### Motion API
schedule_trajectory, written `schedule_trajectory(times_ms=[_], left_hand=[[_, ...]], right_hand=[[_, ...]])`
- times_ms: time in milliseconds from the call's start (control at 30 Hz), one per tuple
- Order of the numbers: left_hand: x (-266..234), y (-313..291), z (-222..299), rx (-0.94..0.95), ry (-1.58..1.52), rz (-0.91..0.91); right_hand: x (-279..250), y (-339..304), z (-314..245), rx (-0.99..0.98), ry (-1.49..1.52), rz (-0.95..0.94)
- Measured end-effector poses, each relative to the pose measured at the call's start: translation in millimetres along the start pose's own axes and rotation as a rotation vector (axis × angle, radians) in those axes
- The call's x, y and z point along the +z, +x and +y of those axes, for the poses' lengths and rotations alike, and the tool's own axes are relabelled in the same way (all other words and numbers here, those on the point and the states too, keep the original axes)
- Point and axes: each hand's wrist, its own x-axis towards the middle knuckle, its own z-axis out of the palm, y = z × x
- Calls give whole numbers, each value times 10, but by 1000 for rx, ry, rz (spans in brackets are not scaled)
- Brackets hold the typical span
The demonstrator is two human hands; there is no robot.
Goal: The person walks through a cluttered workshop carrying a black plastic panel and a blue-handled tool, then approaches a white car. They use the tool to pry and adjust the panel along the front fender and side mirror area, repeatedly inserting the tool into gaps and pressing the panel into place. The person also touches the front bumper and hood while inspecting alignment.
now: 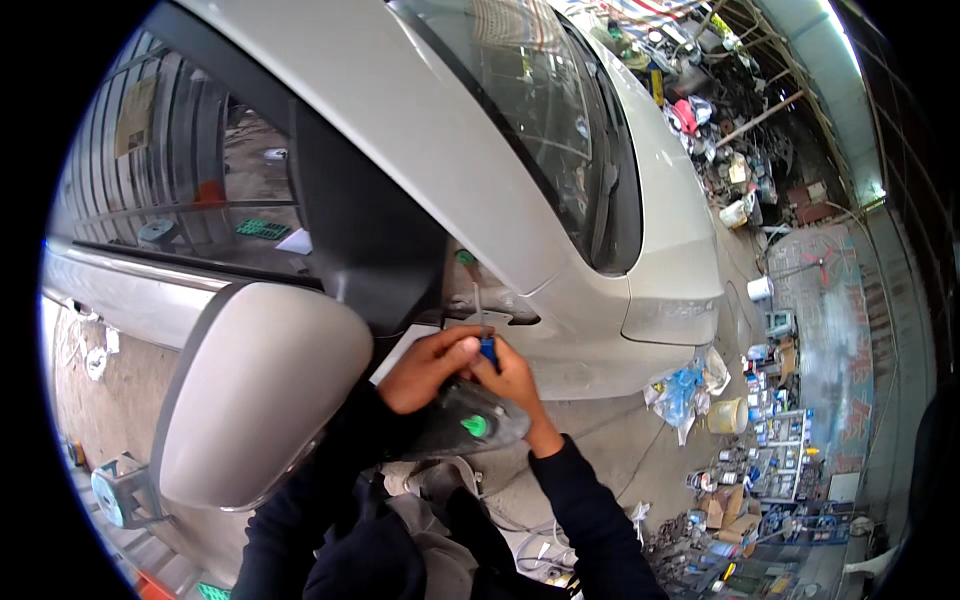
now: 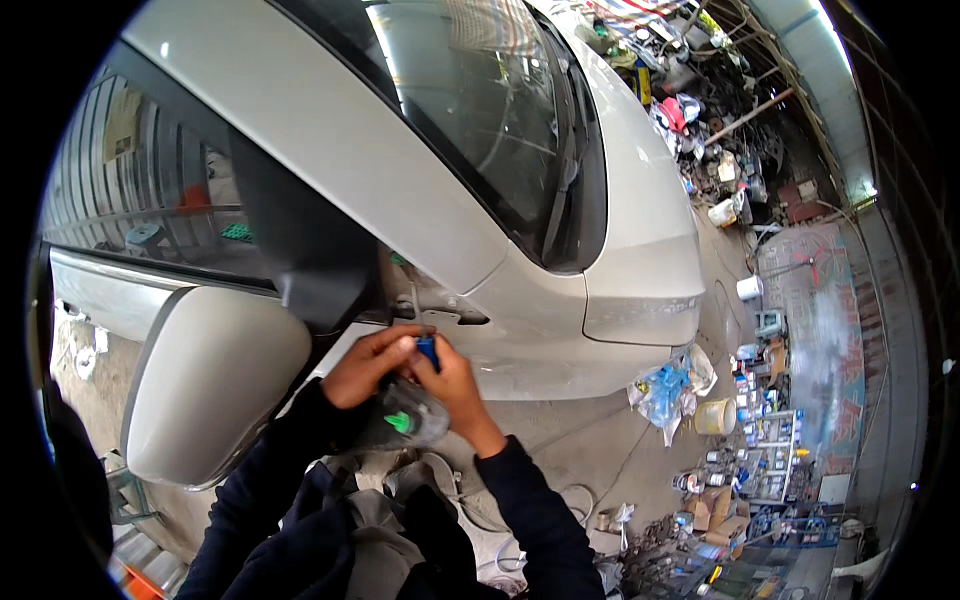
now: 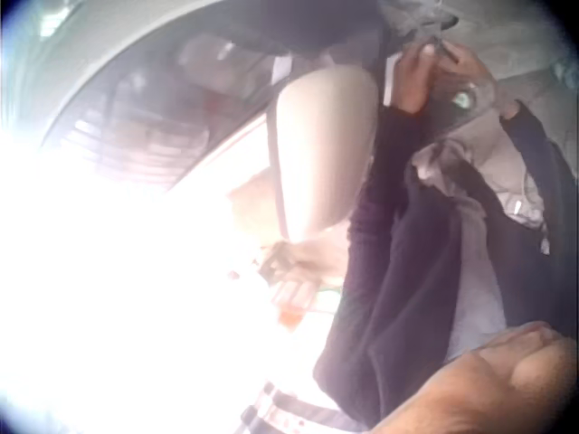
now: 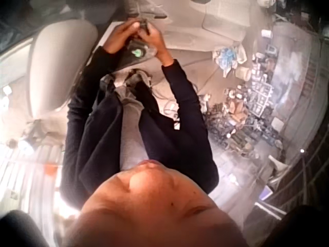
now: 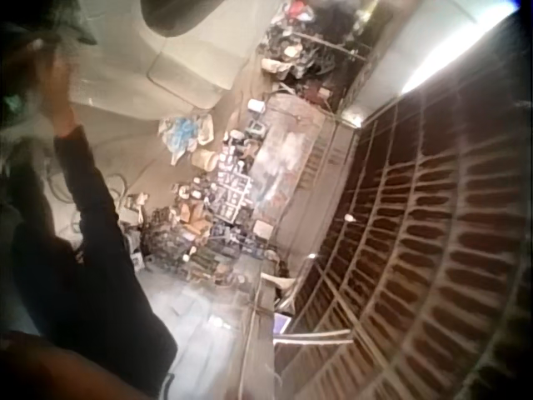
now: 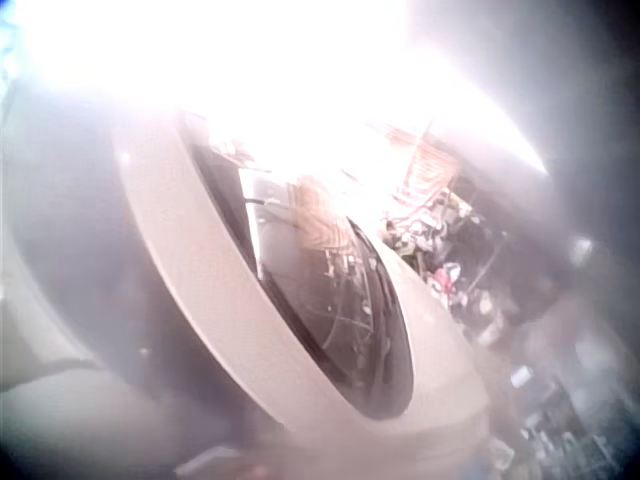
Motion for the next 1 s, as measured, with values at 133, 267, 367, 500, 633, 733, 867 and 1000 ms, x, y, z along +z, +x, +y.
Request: schedule_trajectory(times_ms=[133,267,367,500,633,733,867,1000], left_hand=[[-12,89,75,-40,-49,41],[-16,103,133,-87,6,169],[6,103,182,-118,77,182],[3,44,288,-195,138,235],[54,82,278,-204,154,254],[124,142,284,-212,110,254],[122,189,283,-218,78,223],[74,193,263,-205,85,195]], right_hand=[[40,8,-55,-80,44,-59],[-43,-91,16,-138,147,-105],[-232,-138,339,-102,135,21],[-367,116,337,-304,-474,263],[-430,327,267,-330,-624,339],[-387,378,316,-333,-619,423],[-331,403,385,-303,-584,476],[-322,413,315,-281,-603,490]])
